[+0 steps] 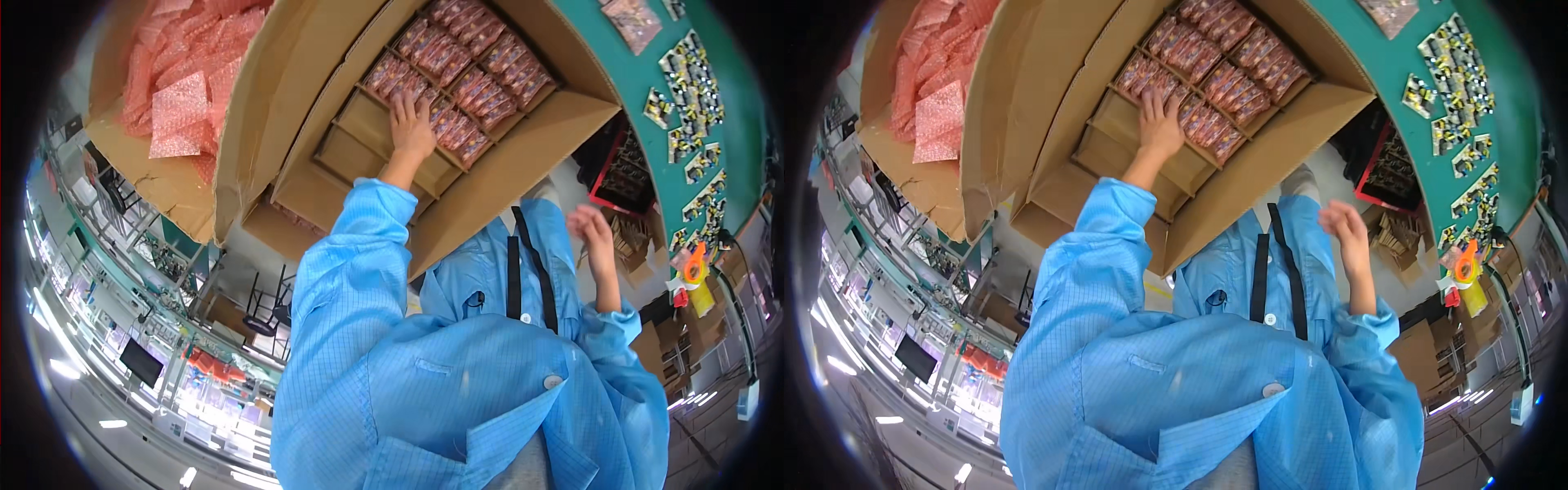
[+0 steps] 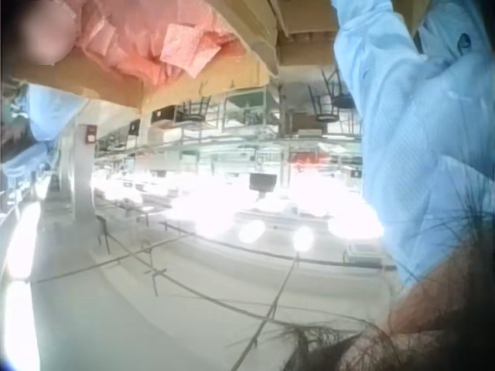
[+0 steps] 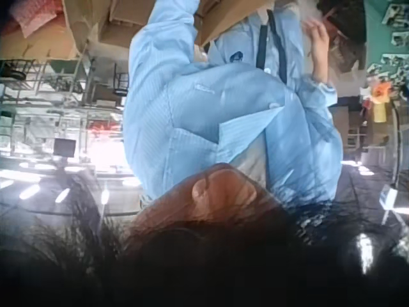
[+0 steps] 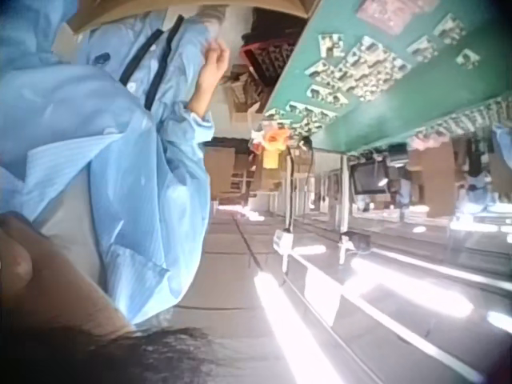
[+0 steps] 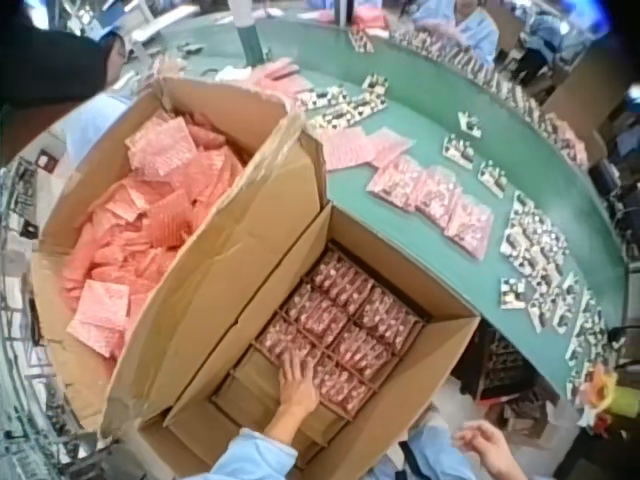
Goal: Sorting and packaging small electronic circuit boards into plastic bags and then placing them into a cardboard box on an assembly line.
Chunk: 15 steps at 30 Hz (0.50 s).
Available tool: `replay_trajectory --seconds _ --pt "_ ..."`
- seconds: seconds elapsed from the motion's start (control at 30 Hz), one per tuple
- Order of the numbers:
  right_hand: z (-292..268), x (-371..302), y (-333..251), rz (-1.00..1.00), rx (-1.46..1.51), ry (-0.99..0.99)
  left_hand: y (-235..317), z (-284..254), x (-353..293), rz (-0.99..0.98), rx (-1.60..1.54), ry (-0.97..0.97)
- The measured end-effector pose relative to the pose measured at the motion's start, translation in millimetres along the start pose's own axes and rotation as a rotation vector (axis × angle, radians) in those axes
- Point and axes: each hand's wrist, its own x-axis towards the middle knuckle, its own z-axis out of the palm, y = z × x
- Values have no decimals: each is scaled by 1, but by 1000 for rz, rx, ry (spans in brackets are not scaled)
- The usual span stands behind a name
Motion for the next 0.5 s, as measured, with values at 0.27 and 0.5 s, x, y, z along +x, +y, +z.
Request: replay_trajectory --seconds 0.27,0.5 --pt "-93 -106 135 281 -368 294 50 -14 -36 -299 -275 -196" --pt "-159 -17 44 -77 -515 60 145 -99 -3 -276 -802 -42"
